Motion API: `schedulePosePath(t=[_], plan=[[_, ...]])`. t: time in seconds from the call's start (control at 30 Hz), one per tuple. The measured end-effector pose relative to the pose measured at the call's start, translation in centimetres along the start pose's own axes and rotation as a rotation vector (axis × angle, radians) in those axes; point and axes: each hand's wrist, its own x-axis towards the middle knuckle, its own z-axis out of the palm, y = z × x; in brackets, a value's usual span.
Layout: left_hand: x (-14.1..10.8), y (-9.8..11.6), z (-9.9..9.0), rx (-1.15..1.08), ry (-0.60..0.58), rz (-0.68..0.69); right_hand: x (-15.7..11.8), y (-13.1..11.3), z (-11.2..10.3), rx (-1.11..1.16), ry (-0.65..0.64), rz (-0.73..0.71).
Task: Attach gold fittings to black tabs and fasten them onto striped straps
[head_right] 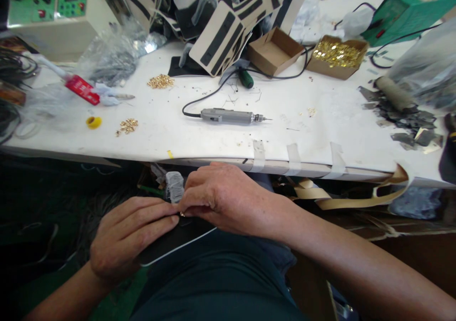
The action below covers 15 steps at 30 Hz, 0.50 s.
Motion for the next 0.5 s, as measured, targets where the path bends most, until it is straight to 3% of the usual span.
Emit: schedulePosePath(t=[0.2,0.5], plan=[[-0.2,0.3,0.3,-0.059,0.01,0.003,0.2,0.5,0.1,0.178,-0.014,0.032],[-0.3,0.2,1.3,-0.195,0.009,-0.081,-0.1,-0.5,0.0,-0.057,-0.058,-0.062]])
